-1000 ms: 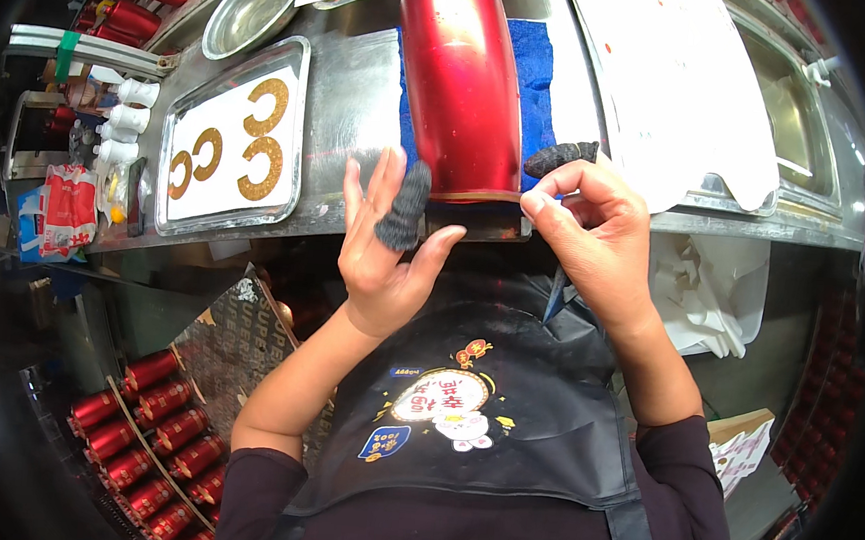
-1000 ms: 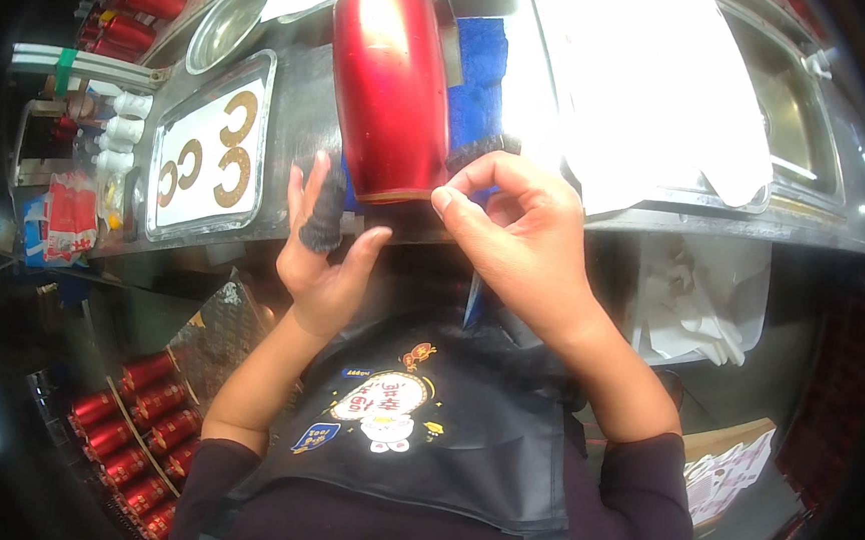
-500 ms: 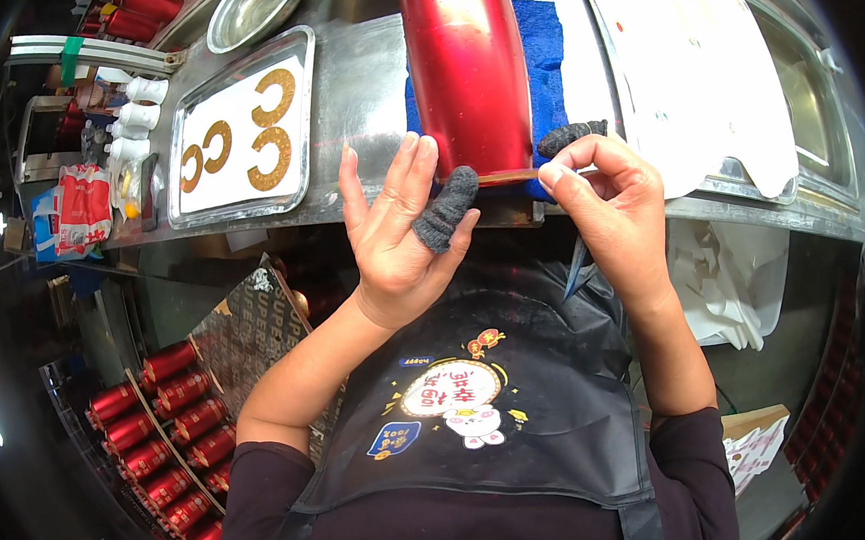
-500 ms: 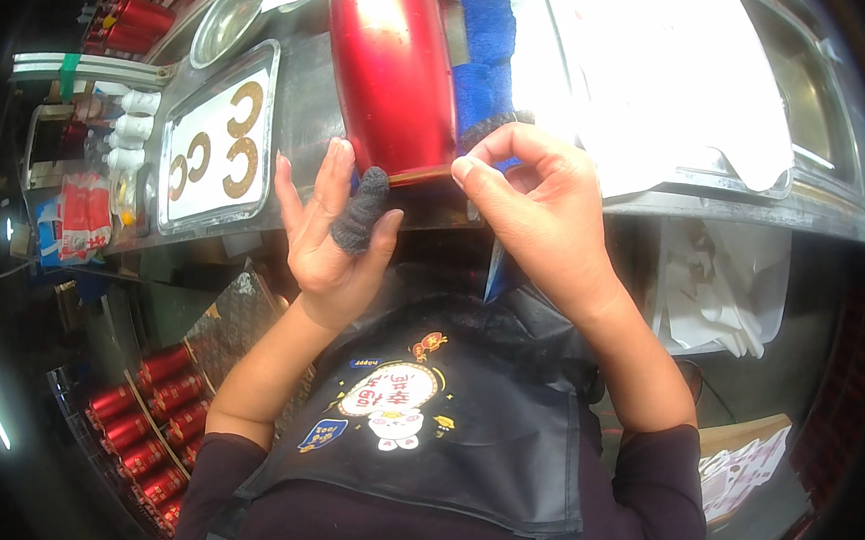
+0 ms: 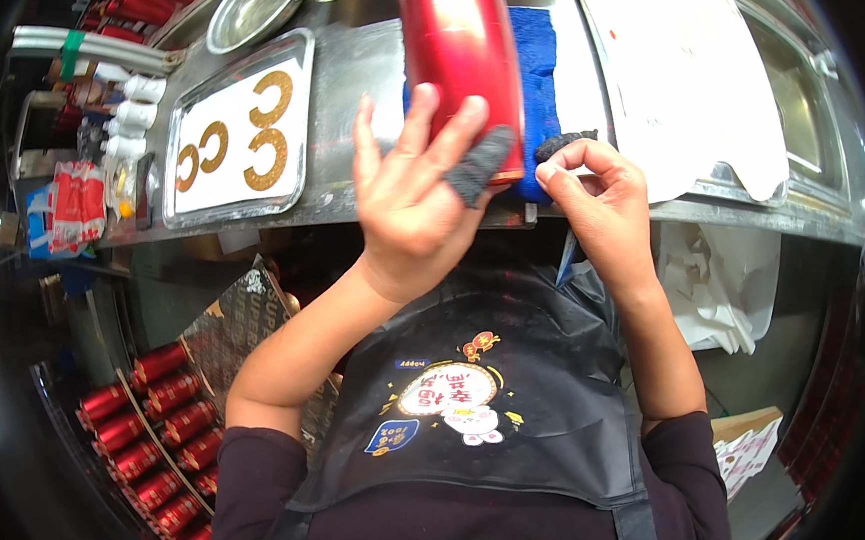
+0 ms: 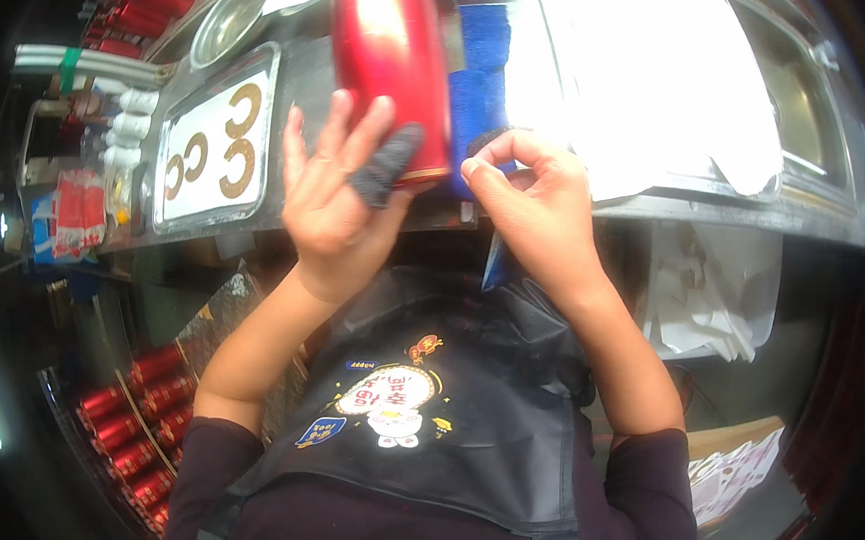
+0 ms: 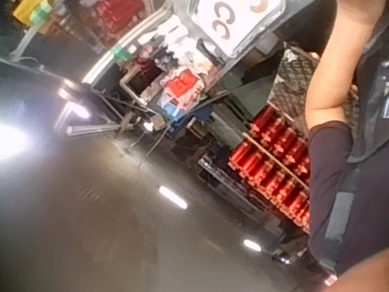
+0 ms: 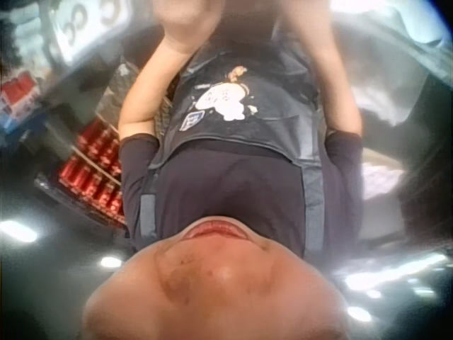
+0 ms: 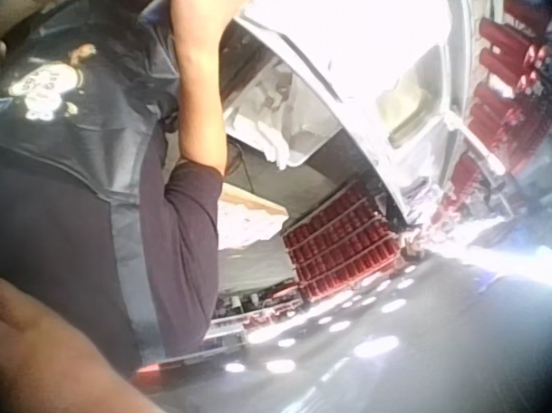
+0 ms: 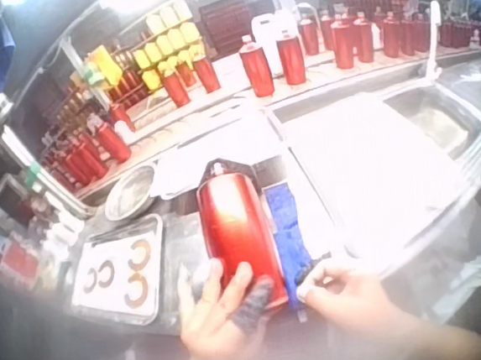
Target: The person applies gold decorative stickers to red cylindrical containers, smoothing them with a cloth and wiping the surfaces. They handle multiple containers one at a time, placing finished items aside and retrieving new ones from a nearby rack.
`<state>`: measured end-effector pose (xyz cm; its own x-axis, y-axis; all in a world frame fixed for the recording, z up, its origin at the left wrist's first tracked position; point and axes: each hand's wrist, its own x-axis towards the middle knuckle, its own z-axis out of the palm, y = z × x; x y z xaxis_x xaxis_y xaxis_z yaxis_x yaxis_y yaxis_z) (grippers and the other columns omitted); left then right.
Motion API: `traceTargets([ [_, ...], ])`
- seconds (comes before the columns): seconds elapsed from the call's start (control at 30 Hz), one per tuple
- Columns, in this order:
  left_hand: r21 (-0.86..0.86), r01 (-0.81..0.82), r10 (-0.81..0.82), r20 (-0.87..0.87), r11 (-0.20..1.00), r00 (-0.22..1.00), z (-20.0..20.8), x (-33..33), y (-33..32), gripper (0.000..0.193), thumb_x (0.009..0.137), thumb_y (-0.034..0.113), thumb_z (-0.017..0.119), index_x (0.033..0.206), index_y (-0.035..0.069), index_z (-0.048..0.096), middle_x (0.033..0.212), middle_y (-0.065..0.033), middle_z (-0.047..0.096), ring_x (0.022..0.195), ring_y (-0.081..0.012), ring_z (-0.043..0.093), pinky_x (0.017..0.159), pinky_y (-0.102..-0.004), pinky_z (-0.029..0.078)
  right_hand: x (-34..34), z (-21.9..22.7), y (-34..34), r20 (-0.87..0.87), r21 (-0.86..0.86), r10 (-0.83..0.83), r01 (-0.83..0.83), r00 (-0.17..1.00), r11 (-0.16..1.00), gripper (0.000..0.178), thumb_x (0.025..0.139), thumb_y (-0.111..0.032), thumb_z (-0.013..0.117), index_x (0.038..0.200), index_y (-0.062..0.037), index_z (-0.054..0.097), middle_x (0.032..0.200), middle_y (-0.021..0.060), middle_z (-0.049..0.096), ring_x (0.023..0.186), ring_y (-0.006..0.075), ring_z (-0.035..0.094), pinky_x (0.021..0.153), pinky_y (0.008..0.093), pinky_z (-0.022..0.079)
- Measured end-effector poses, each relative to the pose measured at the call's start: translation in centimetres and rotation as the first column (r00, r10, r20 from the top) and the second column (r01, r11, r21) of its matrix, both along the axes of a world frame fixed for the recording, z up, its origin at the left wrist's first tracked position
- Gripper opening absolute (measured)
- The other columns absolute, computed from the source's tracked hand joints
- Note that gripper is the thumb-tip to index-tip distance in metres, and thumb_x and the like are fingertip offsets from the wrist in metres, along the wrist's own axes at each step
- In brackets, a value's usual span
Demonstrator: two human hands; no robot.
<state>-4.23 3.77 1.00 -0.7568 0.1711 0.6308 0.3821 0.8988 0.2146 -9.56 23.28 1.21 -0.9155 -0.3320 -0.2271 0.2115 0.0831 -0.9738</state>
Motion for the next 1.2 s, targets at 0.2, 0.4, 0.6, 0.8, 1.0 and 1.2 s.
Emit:
traceTargets([
  [0.2, 0.398, -0.014, -0.016, 0.073, 0.917, 0.997, -2.1, 2.0, -0.5, 0.056, 0.077, 0.007, 0.084, 0.129, -0.004, 0.065, 0.144, -0.0221, 0.057, 0.138, -0.0394, 0.051, 0.116, -0.0646, 0.024, 1.5, 0.2, -1.5, -0.104, -0.166, -0.095, 0.077, 0.990, 0.983, 0.010, 0.095, -0.009, 0.067, 0.095, -0.0013, 0.061, 0.081, -0.0037, 0.060, 0.064, -0.0011, 0.051, 0.057, 0.0173, 0.039],
  [0.4, 0.379, -0.062, -0.006, 0.176, 0.923, 0.984, -3.2, 5.2, -0.7, 0.042, 0.083, 0.007, 0.081, 0.121, -0.007, 0.067, 0.140, -0.0278, 0.058, 0.133, -0.0410, 0.056, 0.116, -0.0679, 0.018, 2.3, -0.1, -4.3, -0.604, 0.233, -0.044, 0.229, 0.796, 0.945, 0.057, 0.077, -0.031, 0.086, 0.106, -0.0016, 0.047, 0.098, 0.0119, 0.046, 0.075, 0.0231, 0.053, 0.063, 0.0354, 0.045],
  [0.6, 0.229, -0.060, 0.034, 0.113, 0.972, 0.993, -3.0, 4.6, -1.0, 0.040, 0.081, 0.005, 0.080, 0.118, -0.004, 0.069, 0.138, -0.0247, 0.060, 0.129, -0.0410, 0.058, 0.115, -0.0695, 0.017, 2.3, -0.4, -4.8, -0.564, 0.182, -0.089, 0.229, 0.821, 0.956, 0.052, 0.082, -0.025, 0.082, 0.110, -0.0016, 0.045, 0.098, 0.0106, 0.046, 0.068, 0.0183, 0.050, 0.059, 0.0324, 0.043],
  [0.8, 0.115, -0.012, 0.003, 0.074, 0.993, 0.997, -1.7, 3.7, -1.0, 0.036, 0.076, 0.004, 0.079, 0.111, -0.001, 0.072, 0.138, -0.0228, 0.061, 0.131, -0.0394, 0.058, 0.115, -0.0702, 0.016, 2.5, -0.7, -4.1, -0.491, 0.093, -0.098, 0.164, 0.865, 0.982, 0.040, 0.086, -0.010, 0.076, 0.111, -0.0012, 0.046, 0.101, 0.0079, 0.046, 0.061, 0.0087, 0.044, 0.053, 0.0245, 0.037],
  [1.0, 0.048, -0.046, 0.041, 0.100, 0.998, 0.994, -1.1, 3.9, -0.7, 0.035, 0.075, 0.004, 0.079, 0.109, 0.001, 0.072, 0.138, -0.0229, 0.061, 0.132, -0.0397, 0.056, 0.115, -0.0698, 0.017, 2.1, -1.3, -3.7, -0.463, 0.016, -0.110, 0.133, 0.879, 0.991, 0.028, 0.090, -0.008, 0.071, 0.109, 0.0008, 0.052, 0.103, 0.0073, 0.047, 0.063, 0.0071, 0.043, 0.054, 0.0230, 0.037],
  [1.2, 0.042, -0.054, 0.049, 0.111, 0.998, 0.993, -1.1, 4.0, -0.7, 0.036, 0.075, 0.005, 0.079, 0.110, 0.001, 0.072, 0.140, -0.0232, 0.059, 0.134, -0.0413, 0.055, 0.116, -0.0691, 0.015, 2.0, -1.1, -3.5, -0.428, 0.002, -0.122, 0.135, 0.896, 0.991, 0.030, 0.089, -0.017, 0.072, 0.108, -0.0024, 0.054, 0.101, 0.0132, 0.053, 0.077, 0.0240, 0.054, 0.066, 0.0347, 0.046],
])
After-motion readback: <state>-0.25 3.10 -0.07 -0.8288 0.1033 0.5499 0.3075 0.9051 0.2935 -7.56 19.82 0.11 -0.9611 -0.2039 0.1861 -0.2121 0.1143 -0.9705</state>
